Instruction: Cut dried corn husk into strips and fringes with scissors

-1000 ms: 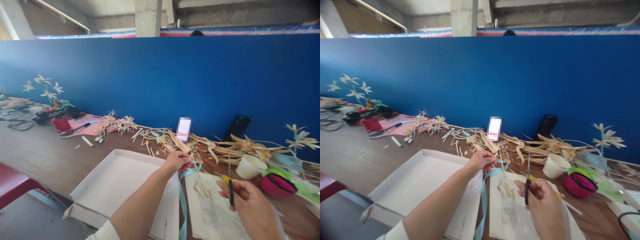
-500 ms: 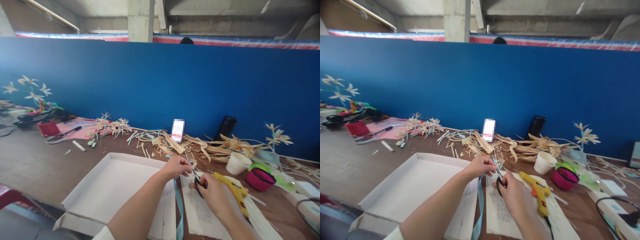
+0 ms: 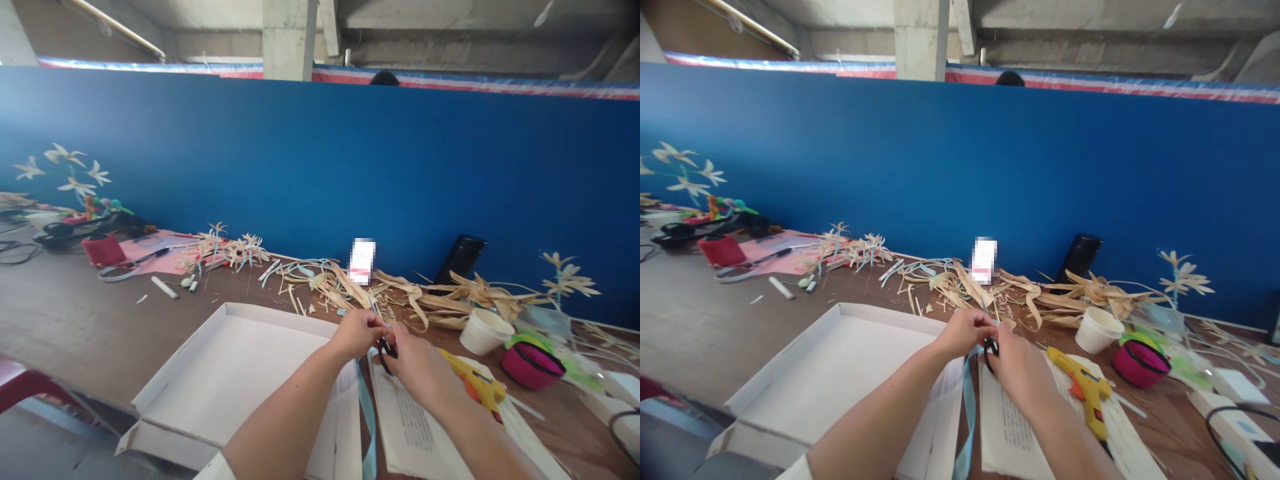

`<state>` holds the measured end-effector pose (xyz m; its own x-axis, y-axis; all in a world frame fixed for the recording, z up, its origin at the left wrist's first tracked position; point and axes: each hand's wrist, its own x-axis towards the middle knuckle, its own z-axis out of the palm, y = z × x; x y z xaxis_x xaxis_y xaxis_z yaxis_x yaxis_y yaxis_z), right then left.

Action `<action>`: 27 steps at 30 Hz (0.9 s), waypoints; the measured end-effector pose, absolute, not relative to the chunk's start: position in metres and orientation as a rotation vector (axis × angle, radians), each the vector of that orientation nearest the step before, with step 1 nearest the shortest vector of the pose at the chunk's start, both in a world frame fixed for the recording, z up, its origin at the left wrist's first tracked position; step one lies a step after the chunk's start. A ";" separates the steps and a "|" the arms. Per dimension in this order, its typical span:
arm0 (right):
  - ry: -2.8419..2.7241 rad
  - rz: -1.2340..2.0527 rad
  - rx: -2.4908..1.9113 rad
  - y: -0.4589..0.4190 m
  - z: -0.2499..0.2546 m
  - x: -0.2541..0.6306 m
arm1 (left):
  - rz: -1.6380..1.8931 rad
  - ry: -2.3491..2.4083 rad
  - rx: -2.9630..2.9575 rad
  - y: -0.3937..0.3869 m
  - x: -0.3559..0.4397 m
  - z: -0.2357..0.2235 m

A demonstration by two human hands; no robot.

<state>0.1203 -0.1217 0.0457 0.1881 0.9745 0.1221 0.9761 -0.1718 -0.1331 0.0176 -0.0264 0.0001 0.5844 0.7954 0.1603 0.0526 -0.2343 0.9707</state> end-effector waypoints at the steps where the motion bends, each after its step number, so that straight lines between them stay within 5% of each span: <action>1: -1.935 0.037 -2.233 -0.120 0.047 0.121 | 0.851 0.752 1.724 -0.025 0.017 0.001; 10: -1.799 -0.150 -2.226 -0.109 0.061 0.129 | 1.103 1.128 1.804 -0.011 0.003 0.006; 27: -1.459 0.246 -2.387 -0.053 0.012 0.168 | 1.159 1.655 1.830 0.004 -0.022 0.007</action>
<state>0.1682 -0.0528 0.0118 0.4603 0.8874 0.0249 0.8301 -0.4203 -0.3663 -0.0217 0.0039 0.0067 -0.0519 0.9520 0.3016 0.6087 -0.2093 0.7653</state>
